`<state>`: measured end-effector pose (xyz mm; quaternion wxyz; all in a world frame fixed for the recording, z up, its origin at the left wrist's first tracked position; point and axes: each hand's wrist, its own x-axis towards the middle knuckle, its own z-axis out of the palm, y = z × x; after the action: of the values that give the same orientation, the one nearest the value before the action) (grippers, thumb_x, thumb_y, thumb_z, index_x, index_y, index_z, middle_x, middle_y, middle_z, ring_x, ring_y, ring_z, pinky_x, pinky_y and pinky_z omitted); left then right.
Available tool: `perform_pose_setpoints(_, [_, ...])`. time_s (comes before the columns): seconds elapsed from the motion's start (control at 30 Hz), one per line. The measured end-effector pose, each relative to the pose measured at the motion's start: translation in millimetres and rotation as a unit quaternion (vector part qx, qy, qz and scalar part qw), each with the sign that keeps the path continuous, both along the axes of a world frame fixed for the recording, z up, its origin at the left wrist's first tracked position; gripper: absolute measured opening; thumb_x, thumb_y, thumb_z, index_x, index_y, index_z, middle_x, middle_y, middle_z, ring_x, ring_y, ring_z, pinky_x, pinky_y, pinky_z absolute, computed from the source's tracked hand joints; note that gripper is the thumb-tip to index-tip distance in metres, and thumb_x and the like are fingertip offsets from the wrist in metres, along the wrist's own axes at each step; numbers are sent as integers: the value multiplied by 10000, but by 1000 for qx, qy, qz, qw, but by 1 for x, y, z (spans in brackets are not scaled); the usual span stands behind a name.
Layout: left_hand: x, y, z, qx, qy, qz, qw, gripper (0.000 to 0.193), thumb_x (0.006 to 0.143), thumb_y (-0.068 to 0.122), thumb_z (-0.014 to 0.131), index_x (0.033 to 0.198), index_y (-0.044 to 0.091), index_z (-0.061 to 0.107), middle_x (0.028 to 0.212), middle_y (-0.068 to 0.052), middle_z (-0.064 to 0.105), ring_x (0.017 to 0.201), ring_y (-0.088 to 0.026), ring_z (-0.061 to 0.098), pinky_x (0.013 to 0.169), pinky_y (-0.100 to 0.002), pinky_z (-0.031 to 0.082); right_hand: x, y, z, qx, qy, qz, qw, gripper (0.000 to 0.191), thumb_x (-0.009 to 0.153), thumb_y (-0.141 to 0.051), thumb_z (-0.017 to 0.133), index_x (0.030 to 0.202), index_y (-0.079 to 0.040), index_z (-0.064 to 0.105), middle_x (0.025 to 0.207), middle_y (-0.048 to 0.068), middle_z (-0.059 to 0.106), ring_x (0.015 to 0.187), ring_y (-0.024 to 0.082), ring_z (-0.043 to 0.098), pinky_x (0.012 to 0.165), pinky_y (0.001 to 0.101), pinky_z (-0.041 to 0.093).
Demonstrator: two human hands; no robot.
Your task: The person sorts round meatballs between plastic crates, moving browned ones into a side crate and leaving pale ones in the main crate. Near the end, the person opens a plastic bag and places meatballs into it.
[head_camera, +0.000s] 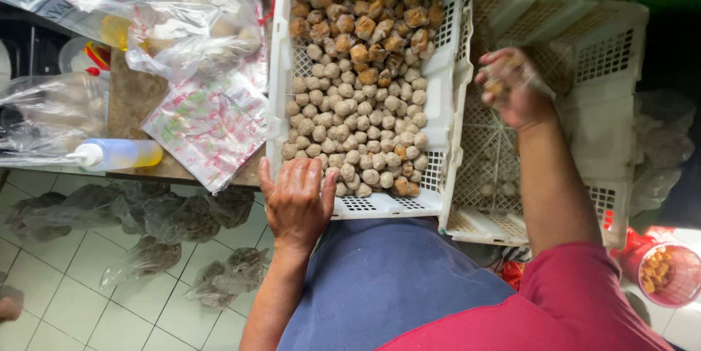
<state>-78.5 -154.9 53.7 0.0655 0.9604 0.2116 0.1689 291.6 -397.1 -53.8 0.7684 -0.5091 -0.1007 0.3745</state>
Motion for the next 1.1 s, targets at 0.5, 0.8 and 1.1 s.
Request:
perform_pose_setpoints(0.5, [-9, 5, -11, -8, -2, -28, 1000, 317, 997, 322, 688, 1183, 66, 701, 1208, -88, 680, 1250, -261, 596, 1229, -611, 186, -123, 36, 28, -417, -460, 249, 743, 264, 969, -225, 726, 1138, -31, 668, 1069, 180, 693, 879, 283, 690, 820, 443, 588])
perform_pose_setpoints(0.8, [-35, 27, 5, -161, -82, -106, 978, 289, 957, 242, 715, 1195, 85, 664, 1319, -122, 596, 1348, -324, 517, 1211, -643, 201, -200, 87, -29, -497, -506, 363, 605, 359, 918, -146, 619, 1257, -28, 604, 1279, 228, 632, 1181, 399, 638, 1026, 459, 532])
perform_pose_setpoints(1.1, [-33, 39, 15, -84, -62, -120, 987, 396, 955, 294, 685, 1267, 51, 657, 1350, -169, 571, 1374, -355, 471, 1202, -611, 206, -214, 93, -15, -418, -466, 307, 717, 669, 732, -216, 843, 1315, -72, 549, 1304, 238, 549, 1215, 413, 540, 1053, 440, 436])
